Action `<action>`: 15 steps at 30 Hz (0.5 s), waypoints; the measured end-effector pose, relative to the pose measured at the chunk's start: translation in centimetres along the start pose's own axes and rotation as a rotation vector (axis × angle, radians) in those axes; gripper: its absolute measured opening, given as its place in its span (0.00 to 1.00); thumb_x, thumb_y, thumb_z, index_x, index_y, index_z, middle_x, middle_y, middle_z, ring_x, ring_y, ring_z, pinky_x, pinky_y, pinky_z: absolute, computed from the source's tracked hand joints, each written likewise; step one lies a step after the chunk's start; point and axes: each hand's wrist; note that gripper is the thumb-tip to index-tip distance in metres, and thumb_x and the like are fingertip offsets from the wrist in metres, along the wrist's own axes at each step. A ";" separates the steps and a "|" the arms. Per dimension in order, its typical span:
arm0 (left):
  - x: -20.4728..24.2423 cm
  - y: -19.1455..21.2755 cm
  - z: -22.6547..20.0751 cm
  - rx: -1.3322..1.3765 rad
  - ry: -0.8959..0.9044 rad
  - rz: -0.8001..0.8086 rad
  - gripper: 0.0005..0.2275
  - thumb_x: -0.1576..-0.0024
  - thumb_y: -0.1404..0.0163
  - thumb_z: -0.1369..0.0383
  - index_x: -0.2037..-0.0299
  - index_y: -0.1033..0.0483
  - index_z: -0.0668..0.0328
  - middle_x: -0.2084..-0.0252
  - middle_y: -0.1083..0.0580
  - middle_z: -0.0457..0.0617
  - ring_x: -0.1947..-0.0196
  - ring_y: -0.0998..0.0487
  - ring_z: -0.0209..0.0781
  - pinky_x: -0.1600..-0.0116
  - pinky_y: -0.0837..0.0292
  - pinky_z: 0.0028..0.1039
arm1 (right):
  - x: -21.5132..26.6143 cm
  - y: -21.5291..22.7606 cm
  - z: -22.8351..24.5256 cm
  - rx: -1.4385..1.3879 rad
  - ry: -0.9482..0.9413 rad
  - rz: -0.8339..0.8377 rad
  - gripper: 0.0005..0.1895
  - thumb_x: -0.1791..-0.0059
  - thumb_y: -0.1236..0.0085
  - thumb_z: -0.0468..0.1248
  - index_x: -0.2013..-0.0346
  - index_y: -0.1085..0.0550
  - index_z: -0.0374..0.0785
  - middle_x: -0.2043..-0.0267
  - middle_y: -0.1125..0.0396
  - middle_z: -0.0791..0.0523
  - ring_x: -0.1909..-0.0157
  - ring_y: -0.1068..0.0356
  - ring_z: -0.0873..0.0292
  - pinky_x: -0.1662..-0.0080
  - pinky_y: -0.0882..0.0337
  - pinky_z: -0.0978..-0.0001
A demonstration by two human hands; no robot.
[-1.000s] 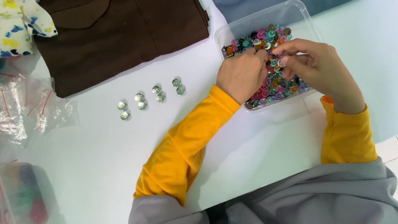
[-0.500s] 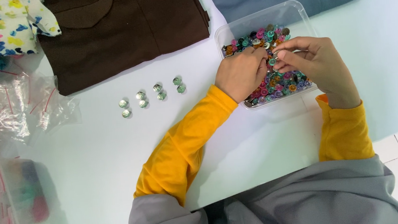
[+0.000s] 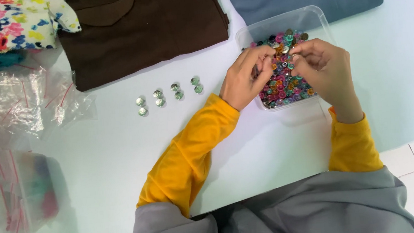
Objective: Sorting small decorative buttons from a container and placing them into plastic bags
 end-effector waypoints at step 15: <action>14.2 28.0 0.3 -0.360 0.392 -0.274 0.03 0.35 0.51 0.79 0.53 0.28 0.68 0.64 0.22 0.57 0.66 0.20 0.51 0.58 0.23 0.38 | -0.1 -19.2 9.2 0.000 0.437 0.400 0.09 0.50 0.40 0.27 0.57 0.24 0.40 0.65 0.23 0.55 0.65 0.25 0.58 0.61 0.29 0.68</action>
Point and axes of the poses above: each hand's wrist, its own x-axis away from the middle knuckle, its own y-axis out of the back of the hand, z = x × y
